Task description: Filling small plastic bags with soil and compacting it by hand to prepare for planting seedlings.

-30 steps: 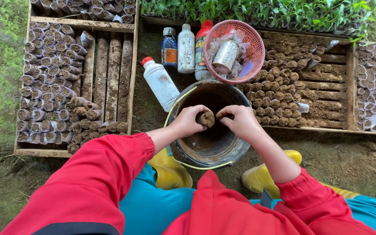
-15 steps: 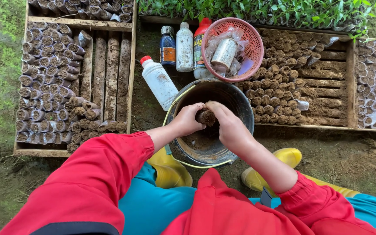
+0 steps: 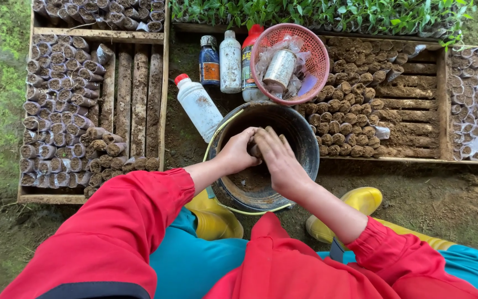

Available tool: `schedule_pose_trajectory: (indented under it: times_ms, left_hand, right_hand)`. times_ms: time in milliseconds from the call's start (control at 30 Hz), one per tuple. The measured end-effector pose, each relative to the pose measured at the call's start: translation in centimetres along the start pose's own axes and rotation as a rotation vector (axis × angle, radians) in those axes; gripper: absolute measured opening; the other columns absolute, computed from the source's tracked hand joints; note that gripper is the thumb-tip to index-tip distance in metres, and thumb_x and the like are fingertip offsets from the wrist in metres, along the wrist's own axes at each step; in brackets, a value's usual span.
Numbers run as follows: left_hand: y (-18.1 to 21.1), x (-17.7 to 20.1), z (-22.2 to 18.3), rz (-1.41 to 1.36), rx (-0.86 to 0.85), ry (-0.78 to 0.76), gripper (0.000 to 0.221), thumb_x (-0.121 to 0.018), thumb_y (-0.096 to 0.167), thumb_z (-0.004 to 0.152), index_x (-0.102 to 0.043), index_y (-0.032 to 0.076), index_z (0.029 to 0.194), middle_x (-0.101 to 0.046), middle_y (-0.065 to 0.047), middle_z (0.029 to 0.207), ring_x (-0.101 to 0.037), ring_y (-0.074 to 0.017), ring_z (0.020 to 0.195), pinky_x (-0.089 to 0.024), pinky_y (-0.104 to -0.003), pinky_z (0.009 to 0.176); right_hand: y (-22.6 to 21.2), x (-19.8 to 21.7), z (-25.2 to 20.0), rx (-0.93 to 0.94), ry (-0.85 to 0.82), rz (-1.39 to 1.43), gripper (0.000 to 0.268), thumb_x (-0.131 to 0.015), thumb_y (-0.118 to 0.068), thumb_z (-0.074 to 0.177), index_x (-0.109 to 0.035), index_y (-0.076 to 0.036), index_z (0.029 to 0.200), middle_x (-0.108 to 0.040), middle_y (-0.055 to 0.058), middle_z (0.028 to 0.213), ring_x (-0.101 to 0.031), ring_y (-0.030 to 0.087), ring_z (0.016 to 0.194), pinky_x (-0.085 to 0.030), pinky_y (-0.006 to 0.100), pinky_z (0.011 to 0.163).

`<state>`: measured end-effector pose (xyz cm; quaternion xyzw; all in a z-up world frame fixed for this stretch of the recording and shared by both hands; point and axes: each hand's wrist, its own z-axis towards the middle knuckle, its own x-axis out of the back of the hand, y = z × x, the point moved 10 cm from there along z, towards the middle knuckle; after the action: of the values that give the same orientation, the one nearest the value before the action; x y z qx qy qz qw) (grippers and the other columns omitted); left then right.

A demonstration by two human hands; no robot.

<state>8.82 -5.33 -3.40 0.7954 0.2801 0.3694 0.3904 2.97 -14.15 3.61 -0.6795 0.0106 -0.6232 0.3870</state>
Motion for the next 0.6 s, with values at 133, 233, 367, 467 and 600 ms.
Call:
schedule_pose_trajectory:
  times_ms: [133, 233, 367, 467, 600]
  left_hand:
    - [0.8, -0.4, -0.3, 0.021, -0.007, -0.025, 0.078, -0.084, 0.015, 0.069, -0.056, 0.014, 0.141, -0.072, -0.019, 0.119, -0.065, -0.0382, 0.122, -0.056, -0.051, 0.101]
    - [0.0, -1.2, 0.0, -0.004, -0.002, -0.042, 0.082, -0.085, 0.011, 0.069, -0.054, 0.013, 0.145, -0.072, -0.017, 0.118, -0.065, -0.0380, 0.123, -0.055, -0.050, 0.101]
    - [-0.4, -2.1, 0.8, -0.057, -0.026, -0.105, 0.090, -0.080, 0.002, 0.070, -0.049, 0.019, 0.152, -0.074, -0.013, 0.117, -0.072, -0.0277, 0.108, -0.060, -0.040, 0.092]
    - [-1.0, -3.6, 0.6, -0.240, -0.013, -0.173, 0.095, -0.073, -0.009, 0.072, -0.038, 0.012, 0.158, -0.068, -0.019, 0.122, -0.070, -0.0252, 0.101, -0.061, -0.039, 0.090]
    - [0.3, -4.9, -0.2, -0.685, 0.118, -0.252, 0.079, -0.064, -0.004, 0.090, -0.031, 0.002, 0.161, -0.056, -0.025, 0.131, -0.063, -0.0244, 0.102, -0.060, -0.038, 0.087]
  right_hand:
    - [0.4, -0.8, -0.4, 0.023, -0.030, -0.099, 0.090, -0.044, 0.014, 0.075, -0.025, 0.001, 0.161, -0.024, 0.019, 0.169, -0.018, 0.034, 0.158, -0.017, 0.051, 0.126]
    - [1.4, -0.6, -0.8, -0.003, 0.014, -0.069, 0.087, -0.047, 0.007, 0.077, -0.025, -0.001, 0.162, -0.026, 0.020, 0.167, -0.021, 0.037, 0.157, -0.019, 0.053, 0.125]
    - [1.4, 0.2, -1.0, -0.023, 0.014, -0.107, 0.072, -0.062, -0.002, 0.083, -0.043, -0.009, 0.152, -0.048, 0.013, 0.142, -0.053, 0.032, 0.133, -0.043, 0.044, 0.114]
    - [2.0, 0.2, -1.4, -0.051, -0.022, -0.132, 0.061, -0.069, -0.011, 0.088, -0.046, -0.015, 0.144, -0.051, 0.007, 0.132, -0.064, 0.028, 0.117, -0.054, 0.039, 0.101]
    - [3.8, -0.6, -2.6, -0.074, -0.104, -0.138, 0.051, -0.075, -0.015, 0.086, -0.049, -0.017, 0.130, -0.053, 0.004, 0.120, -0.072, 0.029, 0.098, -0.063, 0.039, 0.082]
